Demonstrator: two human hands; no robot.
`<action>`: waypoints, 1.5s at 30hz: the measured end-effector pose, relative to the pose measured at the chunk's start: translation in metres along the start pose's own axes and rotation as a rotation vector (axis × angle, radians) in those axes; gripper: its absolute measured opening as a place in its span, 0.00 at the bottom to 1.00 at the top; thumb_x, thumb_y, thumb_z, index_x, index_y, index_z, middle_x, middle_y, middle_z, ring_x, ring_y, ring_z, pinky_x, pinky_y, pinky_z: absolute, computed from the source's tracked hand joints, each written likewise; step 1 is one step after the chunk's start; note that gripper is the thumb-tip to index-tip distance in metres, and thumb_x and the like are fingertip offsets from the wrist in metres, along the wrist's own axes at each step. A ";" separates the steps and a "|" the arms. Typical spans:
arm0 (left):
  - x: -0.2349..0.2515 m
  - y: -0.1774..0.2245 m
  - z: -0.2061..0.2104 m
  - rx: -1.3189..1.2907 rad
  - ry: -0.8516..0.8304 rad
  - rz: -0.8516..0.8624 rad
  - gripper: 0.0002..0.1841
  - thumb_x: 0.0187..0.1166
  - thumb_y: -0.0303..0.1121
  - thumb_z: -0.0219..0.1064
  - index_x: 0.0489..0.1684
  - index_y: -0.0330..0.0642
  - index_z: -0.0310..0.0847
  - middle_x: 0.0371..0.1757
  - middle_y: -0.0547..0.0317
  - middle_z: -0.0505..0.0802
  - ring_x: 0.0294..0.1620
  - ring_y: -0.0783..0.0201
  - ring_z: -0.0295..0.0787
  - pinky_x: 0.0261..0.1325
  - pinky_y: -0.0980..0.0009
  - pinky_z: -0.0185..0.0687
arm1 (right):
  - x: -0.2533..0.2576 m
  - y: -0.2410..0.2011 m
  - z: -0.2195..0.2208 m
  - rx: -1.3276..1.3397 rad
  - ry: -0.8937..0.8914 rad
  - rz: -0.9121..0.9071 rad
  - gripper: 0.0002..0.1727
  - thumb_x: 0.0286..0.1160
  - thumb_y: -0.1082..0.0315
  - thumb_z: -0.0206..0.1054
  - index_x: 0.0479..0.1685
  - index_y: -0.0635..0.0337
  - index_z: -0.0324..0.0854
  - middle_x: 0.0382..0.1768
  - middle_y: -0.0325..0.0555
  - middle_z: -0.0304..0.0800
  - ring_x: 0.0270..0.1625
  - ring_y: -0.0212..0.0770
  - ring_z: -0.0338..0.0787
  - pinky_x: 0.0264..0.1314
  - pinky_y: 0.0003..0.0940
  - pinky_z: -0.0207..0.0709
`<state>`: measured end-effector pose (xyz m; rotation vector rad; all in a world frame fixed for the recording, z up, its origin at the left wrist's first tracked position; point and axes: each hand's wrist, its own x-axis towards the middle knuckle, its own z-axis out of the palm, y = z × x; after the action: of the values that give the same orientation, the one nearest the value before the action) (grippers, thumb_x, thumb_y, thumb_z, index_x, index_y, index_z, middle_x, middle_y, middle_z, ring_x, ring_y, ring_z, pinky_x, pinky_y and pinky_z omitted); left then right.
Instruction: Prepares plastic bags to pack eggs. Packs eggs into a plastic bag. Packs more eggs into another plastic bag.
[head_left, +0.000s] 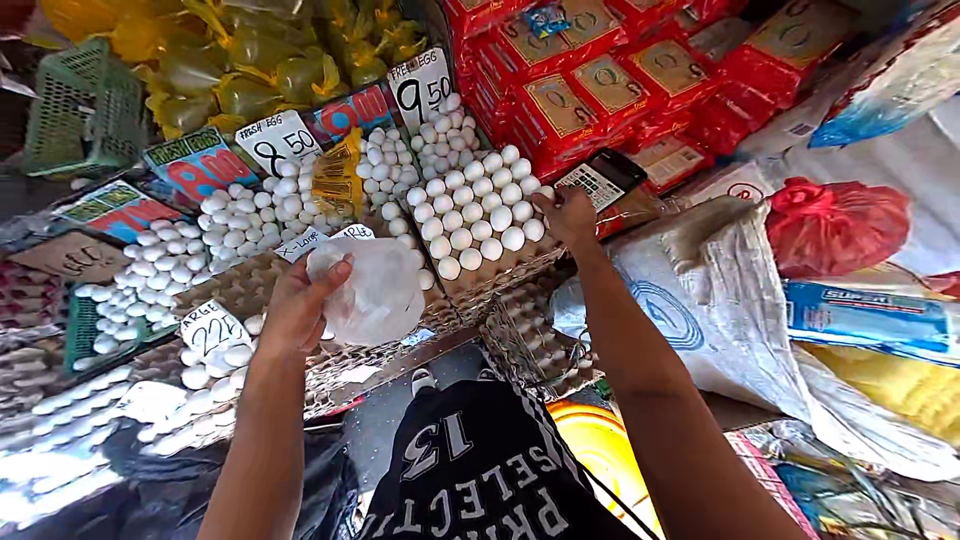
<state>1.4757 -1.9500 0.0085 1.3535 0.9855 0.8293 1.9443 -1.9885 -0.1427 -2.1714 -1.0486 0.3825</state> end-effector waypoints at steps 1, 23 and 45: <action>0.003 0.004 0.004 0.040 -0.012 -0.004 0.20 0.76 0.34 0.76 0.66 0.45 0.82 0.53 0.56 0.95 0.46 0.62 0.95 0.49 0.62 0.95 | 0.003 0.001 -0.004 0.174 -0.003 0.043 0.38 0.71 0.30 0.68 0.54 0.59 0.90 0.52 0.56 0.93 0.56 0.55 0.92 0.62 0.65 0.82; 0.046 -0.031 0.005 -0.044 0.296 0.082 0.16 0.83 0.42 0.70 0.59 0.41 0.85 0.50 0.54 0.95 0.49 0.59 0.95 0.55 0.56 0.93 | 0.063 -0.072 -0.026 -0.323 -0.361 -0.011 0.38 0.61 0.31 0.73 0.49 0.60 0.89 0.52 0.66 0.91 0.58 0.69 0.89 0.56 0.79 0.77; 0.022 -0.077 0.039 -0.447 0.345 0.148 0.16 0.90 0.42 0.60 0.64 0.41 0.81 0.54 0.50 0.93 0.55 0.57 0.92 0.60 0.53 0.90 | -0.122 -0.253 0.147 -0.015 -0.716 -0.220 0.30 0.65 0.58 0.78 0.67 0.63 0.84 0.72 0.69 0.75 0.68 0.62 0.84 0.61 0.65 0.82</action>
<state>1.5145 -1.9498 -0.0717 0.9211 0.8957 1.3398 1.6457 -1.9049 -0.0779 -1.9280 -1.6490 1.0957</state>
